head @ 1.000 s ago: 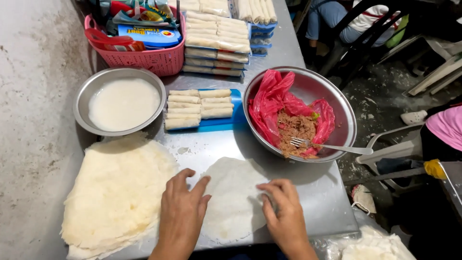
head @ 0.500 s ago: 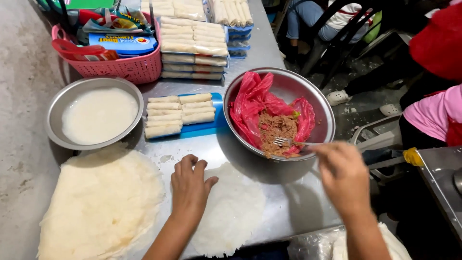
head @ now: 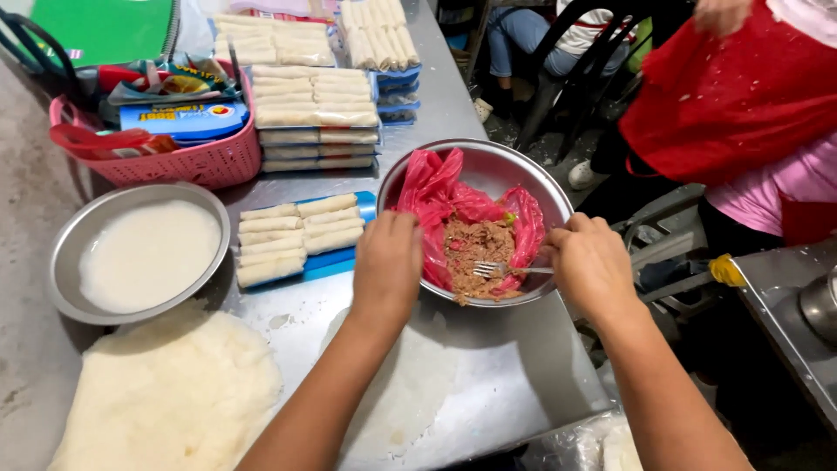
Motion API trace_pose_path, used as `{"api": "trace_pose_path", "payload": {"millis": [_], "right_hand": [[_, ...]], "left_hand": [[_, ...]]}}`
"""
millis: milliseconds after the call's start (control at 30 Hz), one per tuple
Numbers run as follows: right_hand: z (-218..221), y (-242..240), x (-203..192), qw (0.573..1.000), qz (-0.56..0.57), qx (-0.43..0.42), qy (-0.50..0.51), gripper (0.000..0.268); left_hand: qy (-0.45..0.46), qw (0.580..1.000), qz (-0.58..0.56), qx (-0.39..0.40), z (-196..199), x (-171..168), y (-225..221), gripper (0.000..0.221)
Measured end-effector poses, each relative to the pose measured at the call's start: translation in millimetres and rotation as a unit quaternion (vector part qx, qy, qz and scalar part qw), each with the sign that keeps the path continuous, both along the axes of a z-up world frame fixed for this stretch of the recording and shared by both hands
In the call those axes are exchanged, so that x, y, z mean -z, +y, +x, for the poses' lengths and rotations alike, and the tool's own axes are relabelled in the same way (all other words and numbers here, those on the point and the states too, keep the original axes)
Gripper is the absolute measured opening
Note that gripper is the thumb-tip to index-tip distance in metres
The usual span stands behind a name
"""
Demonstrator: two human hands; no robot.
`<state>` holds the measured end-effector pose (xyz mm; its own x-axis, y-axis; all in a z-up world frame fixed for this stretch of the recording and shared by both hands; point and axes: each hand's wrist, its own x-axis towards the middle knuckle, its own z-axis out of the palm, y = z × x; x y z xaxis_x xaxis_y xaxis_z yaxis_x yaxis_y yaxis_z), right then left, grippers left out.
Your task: Manually assembling spring rolls by placing meat filling on wrappers and rolling them into cylinders.
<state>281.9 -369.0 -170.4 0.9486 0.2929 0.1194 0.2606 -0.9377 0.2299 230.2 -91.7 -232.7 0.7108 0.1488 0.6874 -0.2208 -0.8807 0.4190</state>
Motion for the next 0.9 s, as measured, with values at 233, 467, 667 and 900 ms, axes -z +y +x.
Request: {"api": "trace_pose_path", "payload": {"millis": [233,467,667,900], "right_hand": [[-16.6,13.0,-16.8,0.991,0.018,0.056,0.116,0.018],[-21.8,13.1,-11.6,0.984,0.017,0.081,0.160,0.019],[-22.3,8.3,2.9,0.969,0.025,0.121,0.215,0.021],[-24.7,23.3,-50.9,0.982,0.009,0.093,0.164,0.025]], "left_hand": [[0.312,0.945,0.092,-0.037,100.1,38.5,-25.7,0.016],[0.375,0.917,-0.132,-0.022,132.4,25.7,10.8,0.023],[0.075,0.995,-0.005,0.059,84.8,-35.3,15.0,0.007],[0.158,0.944,0.290,-0.011,85.1,-19.0,20.8,0.016]]}}
